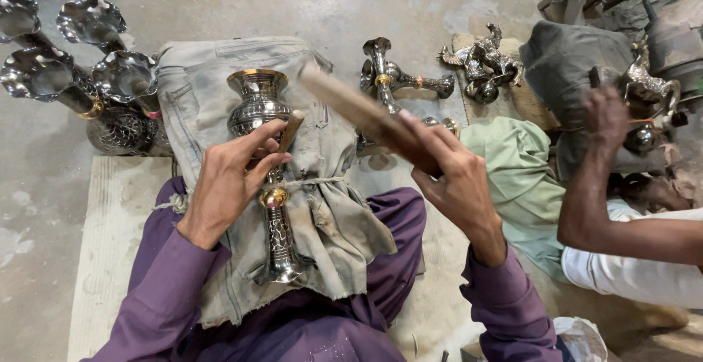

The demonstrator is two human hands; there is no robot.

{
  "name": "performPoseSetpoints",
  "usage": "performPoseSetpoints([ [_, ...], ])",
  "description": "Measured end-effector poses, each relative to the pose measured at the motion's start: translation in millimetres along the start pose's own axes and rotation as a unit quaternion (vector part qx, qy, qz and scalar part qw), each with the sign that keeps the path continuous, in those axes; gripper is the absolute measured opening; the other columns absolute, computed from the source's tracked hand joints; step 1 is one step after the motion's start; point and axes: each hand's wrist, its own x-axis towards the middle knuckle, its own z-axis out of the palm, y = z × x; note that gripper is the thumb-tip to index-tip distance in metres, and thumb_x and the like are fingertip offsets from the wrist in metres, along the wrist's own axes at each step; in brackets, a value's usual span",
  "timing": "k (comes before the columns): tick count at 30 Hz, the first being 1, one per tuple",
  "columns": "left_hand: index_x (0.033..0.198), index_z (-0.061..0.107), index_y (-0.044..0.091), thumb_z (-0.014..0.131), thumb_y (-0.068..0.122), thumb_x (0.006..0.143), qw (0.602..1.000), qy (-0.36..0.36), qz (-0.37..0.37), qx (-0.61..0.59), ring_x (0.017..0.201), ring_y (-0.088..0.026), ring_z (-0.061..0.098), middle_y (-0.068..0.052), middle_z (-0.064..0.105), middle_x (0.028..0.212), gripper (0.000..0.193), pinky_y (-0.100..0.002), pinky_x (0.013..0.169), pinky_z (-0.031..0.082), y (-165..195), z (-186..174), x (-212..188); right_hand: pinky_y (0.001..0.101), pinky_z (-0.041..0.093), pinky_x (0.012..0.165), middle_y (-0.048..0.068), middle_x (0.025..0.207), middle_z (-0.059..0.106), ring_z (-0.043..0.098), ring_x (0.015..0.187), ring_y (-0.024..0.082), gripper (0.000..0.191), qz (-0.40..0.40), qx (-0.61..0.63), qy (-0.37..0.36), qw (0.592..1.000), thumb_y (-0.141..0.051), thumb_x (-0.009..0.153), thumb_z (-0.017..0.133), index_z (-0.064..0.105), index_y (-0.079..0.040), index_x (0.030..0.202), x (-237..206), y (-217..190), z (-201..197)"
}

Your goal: The person sits on the floor with an ornate silver vase resting on a cloth pad on their lap. They hold a small punch against the vase surface and strike it with a wooden mallet, repositioning the punch repeatedly to work the metal, then set the mallet down at the end.

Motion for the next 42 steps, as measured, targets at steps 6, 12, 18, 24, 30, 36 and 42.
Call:
performPoseSetpoints([
  [6,0.138,0.062,0.009,0.076,0.007,0.089,1.000,-0.008,0.021,0.006,0.085,-0.022,0.078,-0.015,0.075,0.093,0.051,-0.035,0.072,0.062,0,-3,2,0.0370,0.060,0.073,0.006,0.107,0.068,0.070,0.081,0.023,0.080,0.034,0.013,-0.020,0.999,-0.004,0.077,0.072,0.052,-0.025,0.151,-2,-1,0],
  [12,0.136,0.063,0.010,0.077,0.009,0.088,1.000,-0.028,-0.002,0.007,0.079,-0.024,0.077,-0.015,0.075,0.091,0.050,-0.037,0.069,0.059,3,-6,3,0.0386,0.058,0.074,0.007,0.112,0.068,0.070,0.086,0.025,0.082,0.015,0.020,-0.006,1.000,-0.003,0.076,0.072,0.051,-0.025,0.153,-4,-3,-1],
  [18,0.135,0.063,0.010,0.076,0.010,0.089,0.999,-0.029,0.016,0.003,0.080,-0.025,0.077,-0.015,0.075,0.091,0.048,-0.037,0.071,0.059,3,-7,5,0.0383,0.059,0.072,0.007,0.111,0.068,0.070,0.082,0.025,0.083,0.029,0.015,-0.016,0.999,-0.002,0.075,0.072,0.051,-0.026,0.152,-4,-3,-1],
  [24,0.136,0.063,0.011,0.076,0.009,0.088,0.999,-0.037,0.020,0.001,0.078,-0.024,0.077,-0.014,0.075,0.090,0.050,-0.037,0.069,0.058,0,-8,6,0.0397,0.058,0.073,0.008,0.109,0.068,0.069,0.085,0.025,0.086,0.029,0.017,-0.017,0.999,-0.001,0.075,0.072,0.049,-0.026,0.154,-5,-3,-1],
  [30,0.137,0.063,0.012,0.075,0.007,0.089,0.998,-0.047,0.025,-0.017,0.081,-0.021,0.078,-0.012,0.076,0.091,0.050,-0.035,0.069,0.059,-1,-10,8,0.0384,0.058,0.072,0.007,0.111,0.068,0.070,0.085,0.025,0.085,0.012,0.018,0.019,1.000,0.000,0.076,0.071,0.049,-0.025,0.154,-7,0,3],
  [36,0.138,0.062,0.011,0.074,0.008,0.088,0.998,-0.064,0.021,-0.013,0.080,-0.021,0.078,-0.011,0.078,0.091,0.051,-0.036,0.070,0.059,-2,-11,10,0.0378,0.059,0.071,0.005,0.107,0.071,0.071,0.080,0.023,0.085,0.021,-0.044,0.015,0.999,-0.001,0.076,0.072,0.052,-0.028,0.153,-11,7,8],
  [42,0.138,0.062,0.011,0.073,0.008,0.088,0.997,-0.072,0.022,-0.014,0.080,-0.020,0.078,-0.010,0.078,0.091,0.051,-0.035,0.070,0.059,-5,-11,11,0.0392,0.058,0.070,0.005,0.108,0.072,0.070,0.080,0.023,0.080,0.000,-0.086,0.028,0.996,-0.004,0.078,0.076,0.054,-0.029,0.151,-9,7,7],
])
